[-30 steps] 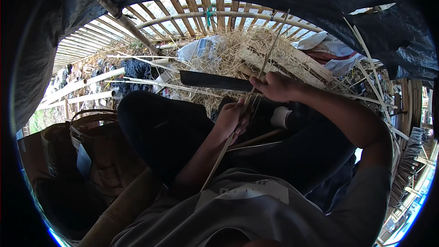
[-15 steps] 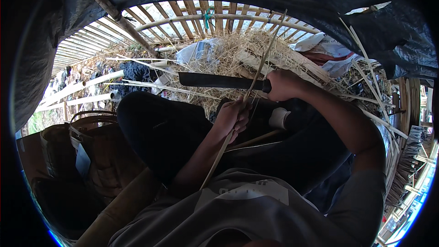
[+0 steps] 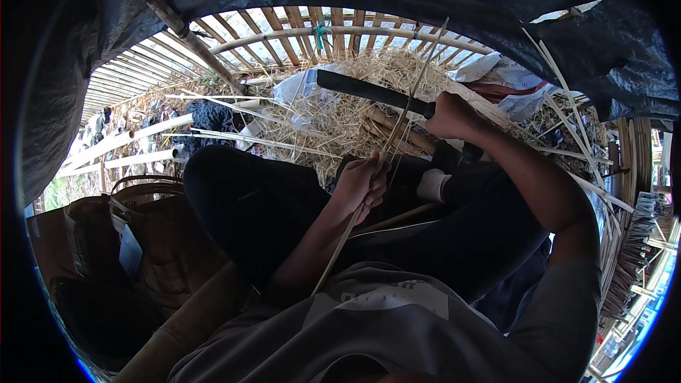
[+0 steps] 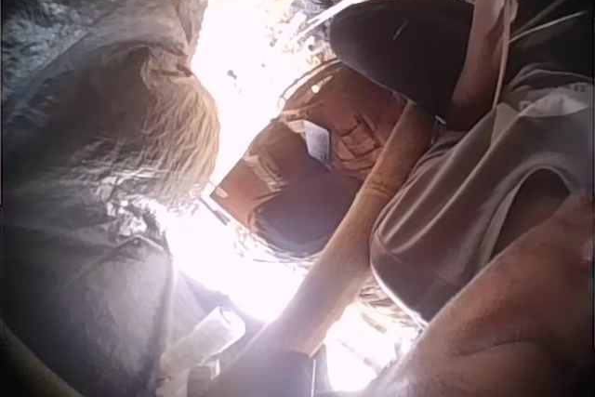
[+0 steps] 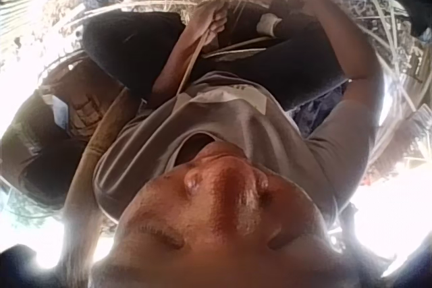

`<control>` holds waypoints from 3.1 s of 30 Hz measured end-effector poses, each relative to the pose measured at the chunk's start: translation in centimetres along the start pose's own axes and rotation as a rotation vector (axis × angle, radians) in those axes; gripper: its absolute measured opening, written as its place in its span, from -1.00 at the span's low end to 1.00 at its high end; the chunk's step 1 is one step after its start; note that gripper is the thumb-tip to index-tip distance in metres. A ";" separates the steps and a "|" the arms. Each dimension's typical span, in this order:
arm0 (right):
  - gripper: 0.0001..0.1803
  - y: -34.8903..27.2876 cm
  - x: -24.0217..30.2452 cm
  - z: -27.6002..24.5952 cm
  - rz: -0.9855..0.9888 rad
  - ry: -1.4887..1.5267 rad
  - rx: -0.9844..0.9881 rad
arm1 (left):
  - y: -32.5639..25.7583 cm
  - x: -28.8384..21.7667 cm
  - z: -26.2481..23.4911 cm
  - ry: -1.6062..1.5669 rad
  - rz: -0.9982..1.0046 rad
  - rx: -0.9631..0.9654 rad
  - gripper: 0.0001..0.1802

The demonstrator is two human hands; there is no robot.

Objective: The person shaves thin bamboo strips using a large knife while sitting. They hold the strip in one hand and draw the blade along it to remove shavings, thinning the material for further use.

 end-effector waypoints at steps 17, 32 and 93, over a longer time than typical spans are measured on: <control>-0.69 -4.1 1.3 1.6 -0.162 0.087 -0.014 | -0.5 0.7 -0.2 -0.088 -0.086 0.062 -0.59; -0.82 -6.7 1.7 6.7 0.288 0.618 0.766 | -0.4 0.5 -0.4 -0.039 -0.044 0.027 -0.62; -0.64 -7.9 4.6 -1.0 -0.080 0.244 0.343 | 0.2 0.2 -0.6 0.132 0.057 -0.097 -0.49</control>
Point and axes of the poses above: each hand's wrist, its own y-axis towards the middle knuckle, its own z-axis out of the palm, x = y × z, the point moved 8 cm from there along y, towards the middle knuckle, and after that the axes turned 6 degrees about -x, right-handed, at the moved point
